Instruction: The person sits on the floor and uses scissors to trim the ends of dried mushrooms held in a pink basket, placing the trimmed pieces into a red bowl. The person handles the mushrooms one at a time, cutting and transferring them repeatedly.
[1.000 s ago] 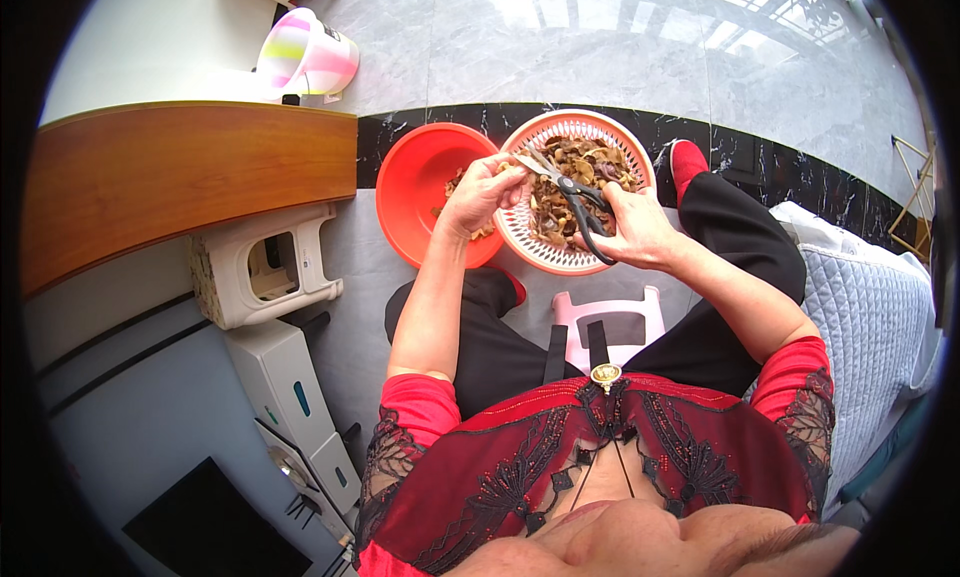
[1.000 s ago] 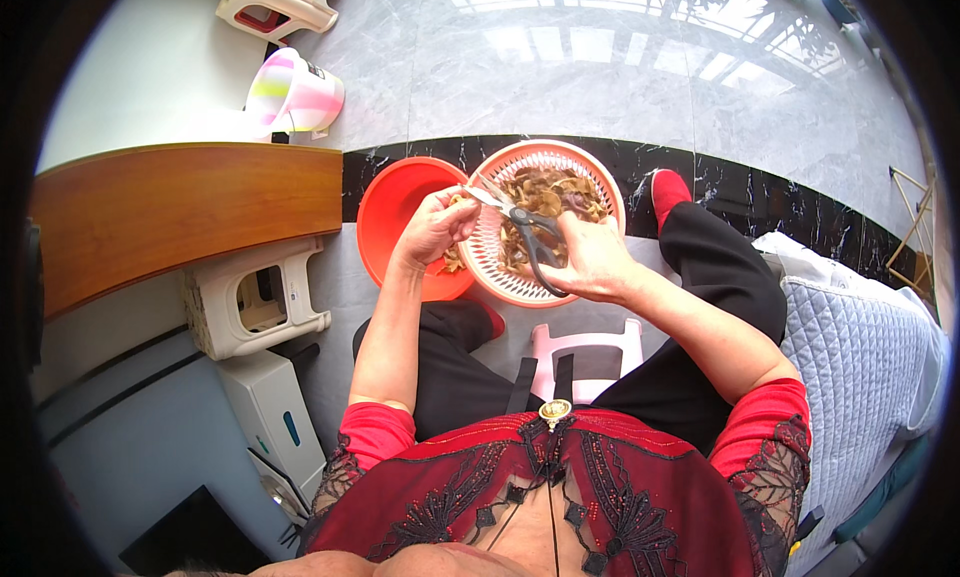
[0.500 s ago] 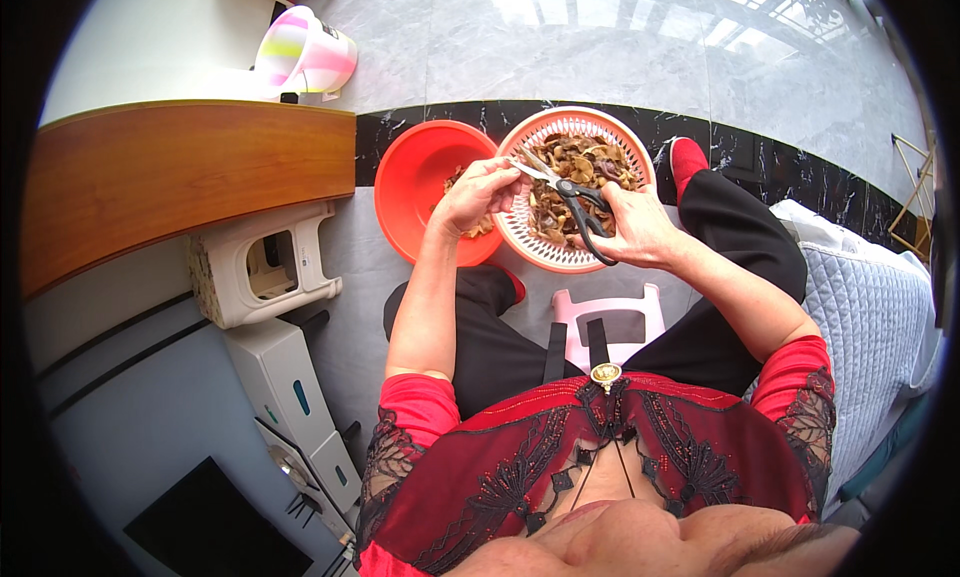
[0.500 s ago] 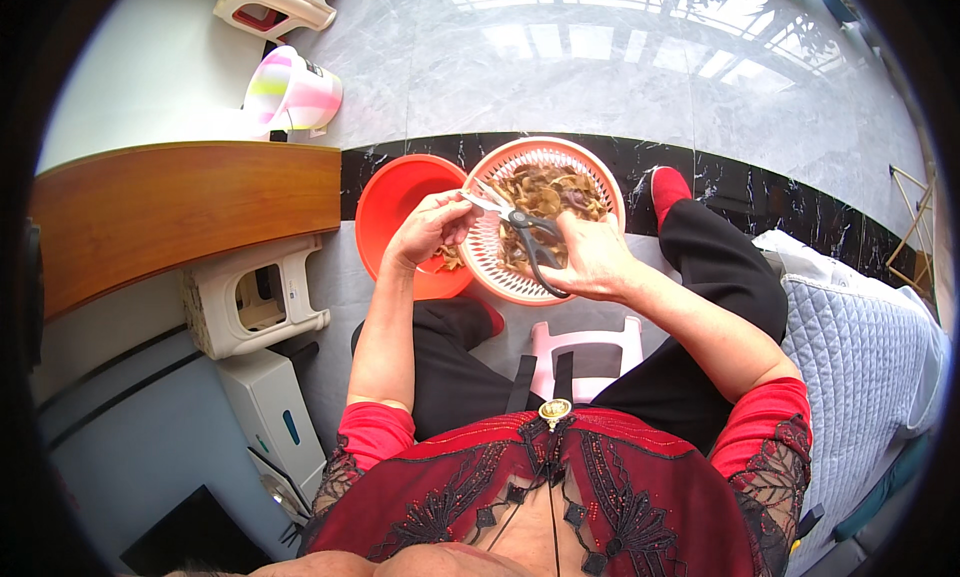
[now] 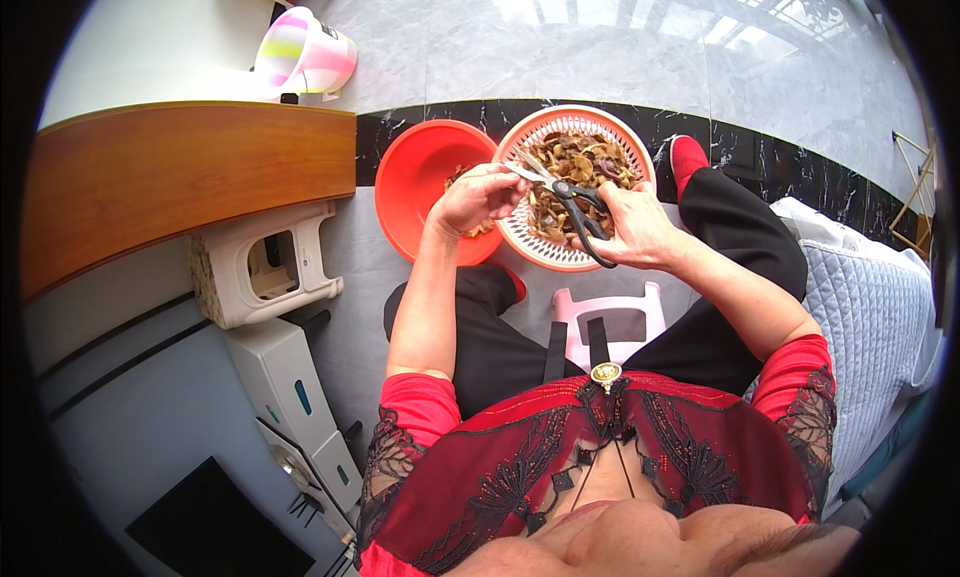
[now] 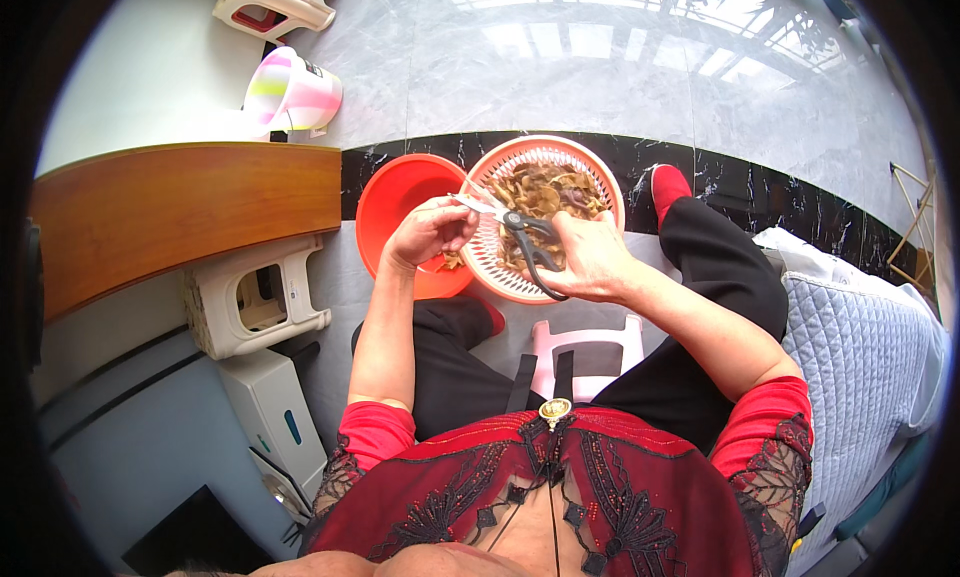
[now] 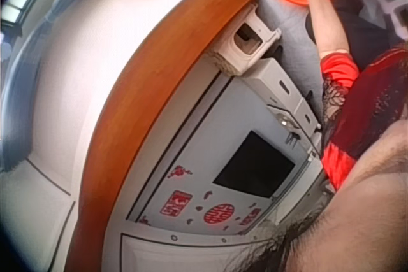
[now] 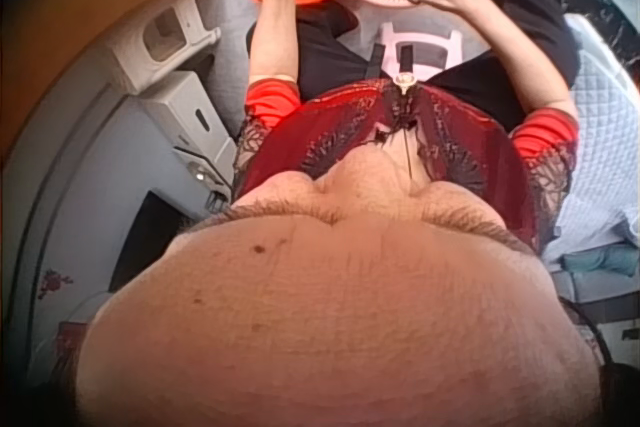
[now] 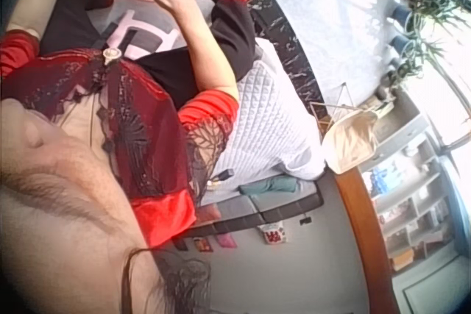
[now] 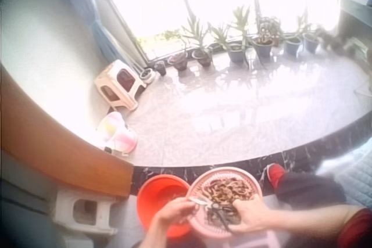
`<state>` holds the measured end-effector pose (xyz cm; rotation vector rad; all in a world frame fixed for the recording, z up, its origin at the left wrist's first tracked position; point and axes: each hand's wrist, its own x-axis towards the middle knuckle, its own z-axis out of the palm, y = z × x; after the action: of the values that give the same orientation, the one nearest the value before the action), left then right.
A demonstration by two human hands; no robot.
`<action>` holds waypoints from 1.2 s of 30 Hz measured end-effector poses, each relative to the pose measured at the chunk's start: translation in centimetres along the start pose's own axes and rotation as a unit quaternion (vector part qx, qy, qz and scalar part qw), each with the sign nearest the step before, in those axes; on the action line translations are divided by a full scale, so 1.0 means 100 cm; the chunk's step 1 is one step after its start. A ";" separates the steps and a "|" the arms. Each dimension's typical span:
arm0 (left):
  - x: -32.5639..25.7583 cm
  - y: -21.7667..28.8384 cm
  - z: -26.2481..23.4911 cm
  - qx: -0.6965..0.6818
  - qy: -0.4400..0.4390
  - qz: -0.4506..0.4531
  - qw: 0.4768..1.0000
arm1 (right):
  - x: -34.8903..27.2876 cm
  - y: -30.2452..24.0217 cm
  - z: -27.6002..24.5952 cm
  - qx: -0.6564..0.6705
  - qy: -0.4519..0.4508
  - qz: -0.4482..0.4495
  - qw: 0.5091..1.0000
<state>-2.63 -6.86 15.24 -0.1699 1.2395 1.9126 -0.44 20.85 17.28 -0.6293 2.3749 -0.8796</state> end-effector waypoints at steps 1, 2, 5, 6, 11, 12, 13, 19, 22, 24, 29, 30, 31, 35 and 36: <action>0.000 0.000 0.000 0.011 0.006 0.000 1.000 | 0.000 0.000 0.000 -0.001 0.001 -0.003 1.000; 0.001 0.000 0.000 0.020 0.008 0.002 1.000 | 0.000 0.000 -0.001 -0.005 -0.002 -0.008 1.000; 0.001 -0.001 0.001 0.043 0.012 -0.011 0.999 | -0.001 0.000 -0.001 -0.015 -0.007 -0.019 1.000; 0.001 -0.001 0.001 0.048 0.008 -0.016 0.999 | 0.000 0.001 -0.001 -0.016 -0.007 -0.021 1.000; -0.001 0.002 0.001 0.062 -0.002 -0.042 0.997 | 0.001 0.004 0.001 -0.013 -0.005 -0.014 1.000; -0.002 0.003 0.001 0.068 -0.003 -0.043 0.997 | 0.001 0.005 0.002 -0.013 -0.004 -0.005 1.000; -0.002 0.003 0.001 0.055 -0.008 -0.040 0.998 | 0.001 0.006 0.002 -0.008 0.007 -0.008 1.000; -0.001 0.001 0.004 0.053 0.015 -0.002 0.998 | 0.002 0.006 0.007 0.035 0.036 -0.005 0.999; -0.001 0.001 0.007 0.064 0.027 -0.002 0.998 | -0.001 0.004 0.009 0.004 0.034 -0.032 0.999; -0.002 0.000 0.010 0.071 0.044 -0.008 0.996 | -0.001 0.004 0.011 0.006 0.045 -0.041 0.998; -0.001 0.003 0.015 0.085 0.059 -0.036 0.994 | -0.001 0.004 0.011 -0.008 0.042 -0.035 0.998; -0.001 0.004 0.016 0.076 0.057 -0.035 0.995 | -0.001 0.004 0.011 -0.009 0.041 -0.032 0.999; -0.001 0.004 0.016 0.075 0.057 -0.036 0.995 | -0.001 0.004 0.011 -0.013 0.041 -0.032 0.999; -0.001 0.005 0.015 0.069 0.045 -0.035 0.996 | -0.003 0.003 0.012 -0.021 0.037 -0.024 0.999; 0.000 0.005 0.014 0.070 0.047 -0.039 0.996 | -0.003 0.003 0.012 -0.023 0.034 -0.022 0.999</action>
<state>-2.52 -5.81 16.32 -0.2339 1.4055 1.7605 0.44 20.64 16.41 -0.6831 2.4575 -0.8804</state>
